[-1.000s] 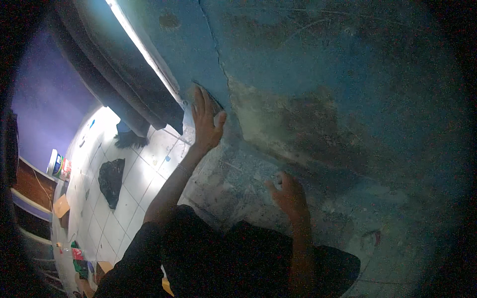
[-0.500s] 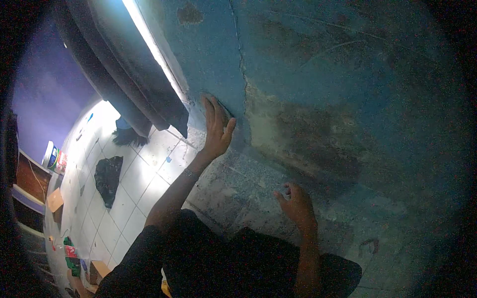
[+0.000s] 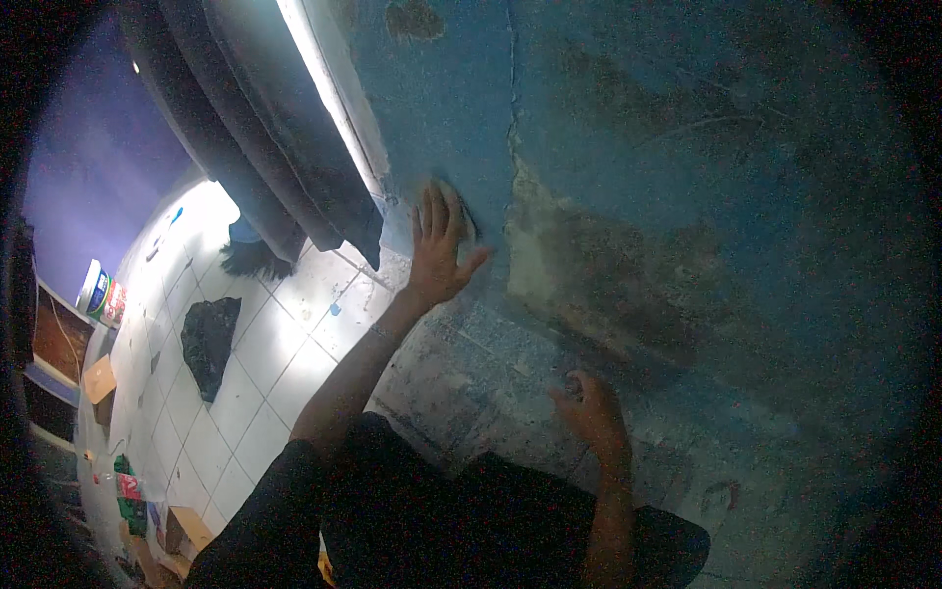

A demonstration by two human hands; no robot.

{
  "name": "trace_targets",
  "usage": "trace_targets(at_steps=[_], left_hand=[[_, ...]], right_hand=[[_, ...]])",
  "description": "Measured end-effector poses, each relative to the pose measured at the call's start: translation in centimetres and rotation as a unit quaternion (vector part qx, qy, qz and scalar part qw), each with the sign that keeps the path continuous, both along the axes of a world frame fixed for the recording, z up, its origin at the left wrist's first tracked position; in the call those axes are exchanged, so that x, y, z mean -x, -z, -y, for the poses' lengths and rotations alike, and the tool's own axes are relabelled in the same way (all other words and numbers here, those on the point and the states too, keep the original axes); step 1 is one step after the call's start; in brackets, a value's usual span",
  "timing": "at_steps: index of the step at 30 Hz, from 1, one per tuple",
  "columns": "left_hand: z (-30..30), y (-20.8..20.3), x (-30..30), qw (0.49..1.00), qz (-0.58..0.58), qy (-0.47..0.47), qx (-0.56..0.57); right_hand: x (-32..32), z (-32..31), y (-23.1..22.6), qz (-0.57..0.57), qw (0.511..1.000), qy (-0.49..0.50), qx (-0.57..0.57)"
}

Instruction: The person sands a wall with sandpaper, folds the sandpaper by hand, and sands the wall.

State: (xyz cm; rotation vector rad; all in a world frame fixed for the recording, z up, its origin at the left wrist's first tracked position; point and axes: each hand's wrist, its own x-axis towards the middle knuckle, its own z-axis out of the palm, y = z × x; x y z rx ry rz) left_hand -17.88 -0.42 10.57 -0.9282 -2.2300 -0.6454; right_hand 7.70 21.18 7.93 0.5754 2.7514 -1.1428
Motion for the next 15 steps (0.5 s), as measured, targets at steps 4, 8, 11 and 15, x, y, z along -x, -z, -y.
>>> trace_targets(at_steps=[4,8,11,15], left_hand=[[0.5,2.3,-0.3,1.000,0.008,-0.014,0.024],[-0.6,-1.1,-0.5,1.000,0.014,-0.011,-0.014],[0.2,-3.6,-0.2,0.999,0.013,-0.024,-0.032],[-0.3,-0.1,-1.5,0.999,0.028,-0.026,-0.004]], right_hand=[[0.0,0.3,0.0,-0.012,1.000,-0.010,-0.002],[-0.1,-0.9,1.1,-0.060,0.998,0.008,0.013],[-0.1,-0.1,-0.4,-0.107,0.993,-0.005,0.042],[0.5,0.9,-1.8,-0.062,0.995,0.022,0.072]])
